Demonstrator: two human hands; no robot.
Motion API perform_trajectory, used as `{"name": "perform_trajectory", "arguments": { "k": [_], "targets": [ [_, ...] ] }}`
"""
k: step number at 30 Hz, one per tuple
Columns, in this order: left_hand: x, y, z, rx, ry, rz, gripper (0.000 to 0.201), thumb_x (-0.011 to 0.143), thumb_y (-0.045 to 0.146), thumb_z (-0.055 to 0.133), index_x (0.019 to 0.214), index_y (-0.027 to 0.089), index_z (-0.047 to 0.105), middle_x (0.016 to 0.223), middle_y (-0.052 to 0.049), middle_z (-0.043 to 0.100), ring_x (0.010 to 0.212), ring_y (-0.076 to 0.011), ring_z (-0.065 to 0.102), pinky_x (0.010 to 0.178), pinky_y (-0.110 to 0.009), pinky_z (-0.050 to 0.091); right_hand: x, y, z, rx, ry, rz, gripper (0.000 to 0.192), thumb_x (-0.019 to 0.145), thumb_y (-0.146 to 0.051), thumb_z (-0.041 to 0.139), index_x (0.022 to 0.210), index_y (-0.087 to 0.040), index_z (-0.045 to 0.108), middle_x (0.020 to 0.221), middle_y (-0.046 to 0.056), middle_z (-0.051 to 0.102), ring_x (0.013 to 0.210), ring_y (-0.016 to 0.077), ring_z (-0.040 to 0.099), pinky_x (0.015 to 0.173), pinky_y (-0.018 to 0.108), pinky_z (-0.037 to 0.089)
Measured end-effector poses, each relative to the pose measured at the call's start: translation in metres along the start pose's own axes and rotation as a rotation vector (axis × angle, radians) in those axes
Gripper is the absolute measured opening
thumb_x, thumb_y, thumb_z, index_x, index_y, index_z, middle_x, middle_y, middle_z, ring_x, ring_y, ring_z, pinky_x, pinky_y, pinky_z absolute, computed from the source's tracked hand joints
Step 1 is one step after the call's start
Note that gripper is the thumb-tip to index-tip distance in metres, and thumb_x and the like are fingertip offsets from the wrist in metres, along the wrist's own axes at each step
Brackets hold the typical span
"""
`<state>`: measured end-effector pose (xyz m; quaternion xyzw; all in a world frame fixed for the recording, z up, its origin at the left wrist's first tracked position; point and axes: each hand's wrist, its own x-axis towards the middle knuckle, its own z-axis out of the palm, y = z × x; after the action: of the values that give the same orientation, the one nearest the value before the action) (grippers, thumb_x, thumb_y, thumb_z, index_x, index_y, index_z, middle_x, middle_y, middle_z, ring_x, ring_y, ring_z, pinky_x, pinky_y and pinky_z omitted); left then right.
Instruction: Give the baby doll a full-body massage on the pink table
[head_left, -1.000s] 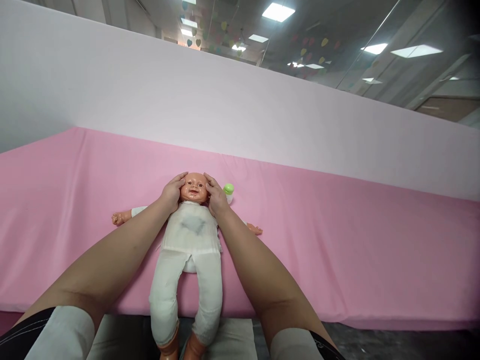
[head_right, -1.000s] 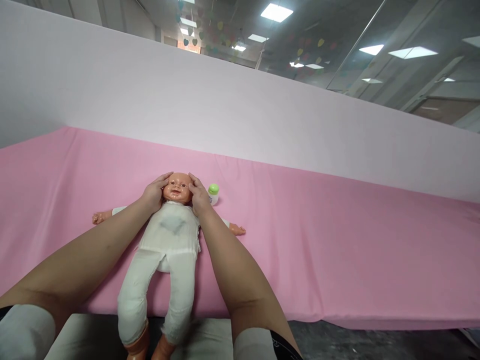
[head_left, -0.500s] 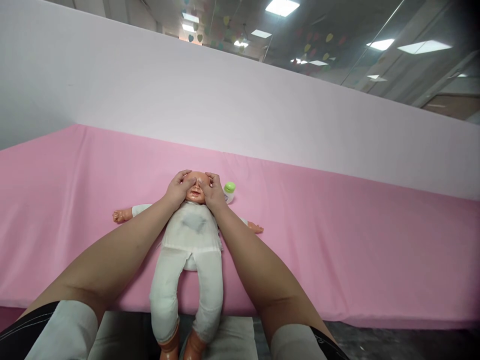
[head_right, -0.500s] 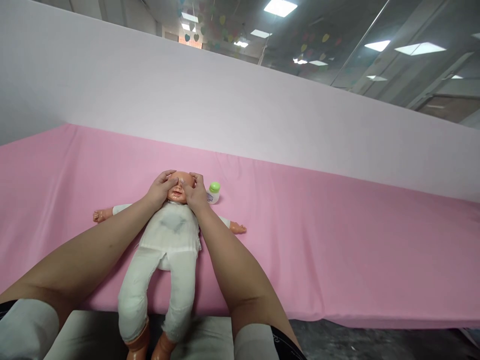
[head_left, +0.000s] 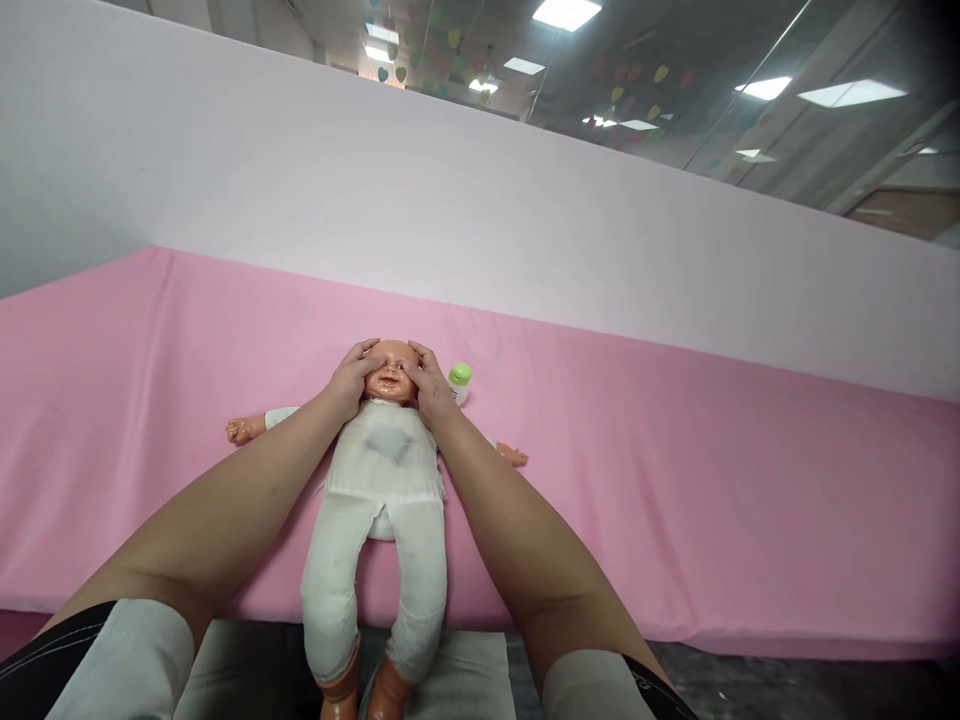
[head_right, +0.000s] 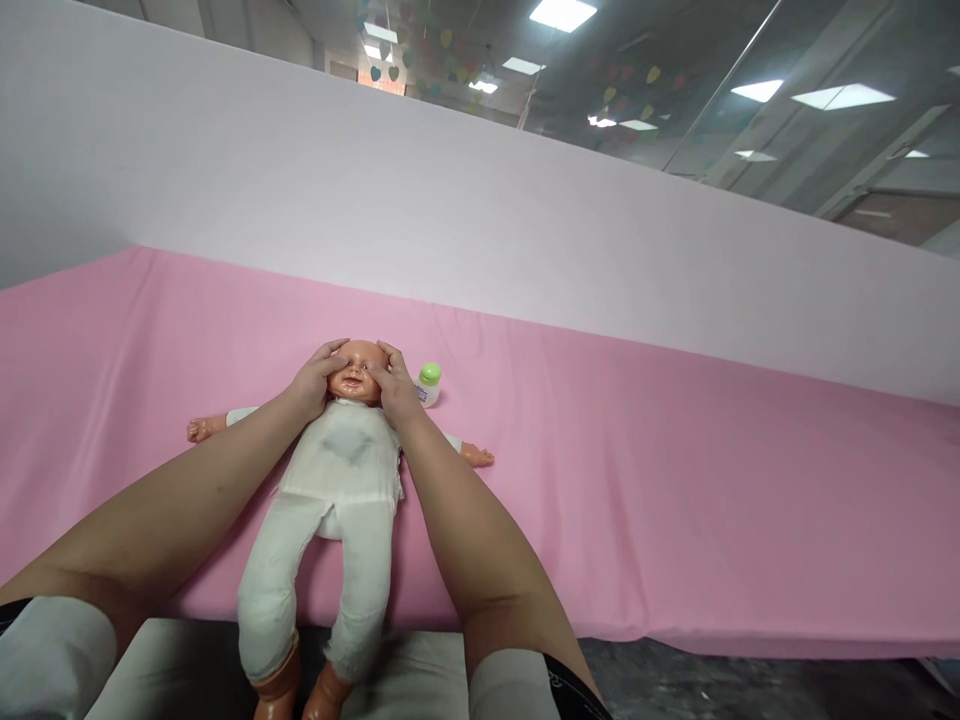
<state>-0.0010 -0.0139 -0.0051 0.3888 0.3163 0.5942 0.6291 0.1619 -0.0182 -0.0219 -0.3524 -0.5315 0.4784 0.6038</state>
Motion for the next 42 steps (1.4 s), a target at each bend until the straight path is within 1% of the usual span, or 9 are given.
{"name": "perform_trajectory", "arguments": {
  "k": [7, 12, 16, 20, 25, 30, 33, 36, 42],
  "targets": [
    [0.002, -0.009, 0.001, 0.161, 0.022, 0.126, 0.064, 0.067, 0.035, 0.088, 0.125, 0.022, 0.064, 0.118, -0.008, 0.068, 0.101, -0.0254, 0.069, 0.094, -0.041, 0.057, -0.006, -0.012, 0.005, -0.132, 0.05, -0.011, 0.071, 0.076, -0.053, 0.085, 0.134, -0.029, 0.053, 0.129, 0.007, 0.062, 0.114, 0.0251, 0.064, 0.096, 0.038, 0.057],
    [0.013, -0.016, 0.0, 0.244, 0.066, 0.129, 0.052, 0.078, 0.039, 0.077, 0.126, 0.022, 0.069, 0.115, -0.008, 0.072, 0.105, -0.0261, 0.068, 0.097, -0.04, 0.056, -0.001, -0.002, 0.0, -0.32, 0.116, -0.113, 0.055, 0.092, -0.064, 0.064, 0.131, -0.026, 0.057, 0.124, 0.007, 0.065, 0.114, 0.0236, 0.064, 0.107, 0.04, 0.051],
    [0.015, -0.014, -0.002, 0.294, 0.097, 0.123, 0.048, 0.084, 0.042, 0.071, 0.127, 0.022, 0.07, 0.117, -0.01, 0.073, 0.107, -0.0284, 0.068, 0.099, -0.042, 0.055, 0.001, 0.006, -0.005, -0.311, 0.096, -0.185, 0.054, 0.098, -0.064, 0.052, 0.134, -0.025, 0.06, 0.14, 0.007, 0.064, 0.133, 0.0231, 0.058, 0.12, 0.04, 0.041],
    [0.0, -0.005, -0.005, 0.381, 0.127, 0.202, 0.032, 0.089, 0.044, 0.072, 0.114, 0.024, 0.074, 0.119, -0.01, 0.073, 0.12, -0.0311, 0.063, 0.11, -0.042, 0.048, -0.004, 0.004, -0.008, -0.406, 0.16, -0.185, 0.054, 0.099, -0.063, 0.052, 0.134, -0.025, 0.064, 0.142, 0.008, 0.066, 0.135, 0.0244, 0.058, 0.121, 0.041, 0.04],
    [-0.037, 0.005, -0.01, 0.695, 0.094, 0.374, 0.025, 0.091, 0.042, 0.073, 0.109, 0.024, 0.076, 0.118, -0.012, 0.072, 0.128, -0.0364, 0.059, 0.122, -0.045, 0.035, -0.027, -0.008, -0.011, -0.601, 0.281, -0.133, 0.045, 0.102, -0.058, 0.05, 0.121, -0.024, 0.071, 0.11, 0.012, 0.076, 0.113, 0.0324, 0.067, 0.111, 0.051, 0.046],
    [-0.055, 0.011, -0.018, 0.776, 0.015, 0.376, 0.05, 0.082, 0.041, 0.084, 0.126, 0.021, 0.072, 0.133, -0.015, 0.069, 0.135, -0.0396, 0.055, 0.123, -0.047, 0.033, -0.053, -0.021, -0.017, -0.55, 0.08, -0.165, 0.042, 0.099, -0.054, 0.061, 0.129, -0.027, 0.073, 0.123, 0.009, 0.076, 0.118, 0.0325, 0.068, 0.114, 0.05, 0.046],
    [-0.052, 0.016, -0.019, 0.874, -0.03, 0.382, 0.063, 0.075, 0.043, 0.09, 0.131, 0.02, 0.07, 0.132, -0.016, 0.068, 0.134, -0.0414, 0.056, 0.12, -0.047, 0.036, -0.055, -0.026, -0.017, -0.45, -0.051, -0.13, 0.064, 0.09, -0.055, 0.076, 0.146, -0.028, 0.062, 0.133, 0.008, 0.074, 0.123, 0.0327, 0.067, 0.115, 0.05, 0.048],
    [-0.046, 0.018, -0.016, 0.997, 0.005, 0.381, 0.065, 0.077, 0.045, 0.087, 0.133, 0.019, 0.069, 0.128, -0.017, 0.069, 0.128, -0.0424, 0.058, 0.115, -0.049, 0.04, -0.051, -0.03, -0.014, -0.486, -0.01, -0.076, 0.087, 0.076, -0.057, 0.089, 0.151, -0.028, 0.057, 0.129, 0.009, 0.075, 0.119, 0.0343, 0.069, 0.111, 0.052, 0.051],
    [-0.047, 0.023, -0.01, 1.282, -0.042, 0.388, 0.061, 0.092, 0.056, 0.067, 0.141, 0.019, 0.063, 0.128, -0.016, 0.069, 0.119, -0.0369, 0.063, 0.102, -0.046, 0.048, -0.046, -0.039, -0.009, -0.874, 0.016, -0.068, 0.08, 0.087, -0.07, 0.074, 0.151, -0.026, 0.057, 0.118, 0.009, 0.078, 0.102, 0.0308, 0.074, 0.094, 0.047, 0.059]
  ]
}}
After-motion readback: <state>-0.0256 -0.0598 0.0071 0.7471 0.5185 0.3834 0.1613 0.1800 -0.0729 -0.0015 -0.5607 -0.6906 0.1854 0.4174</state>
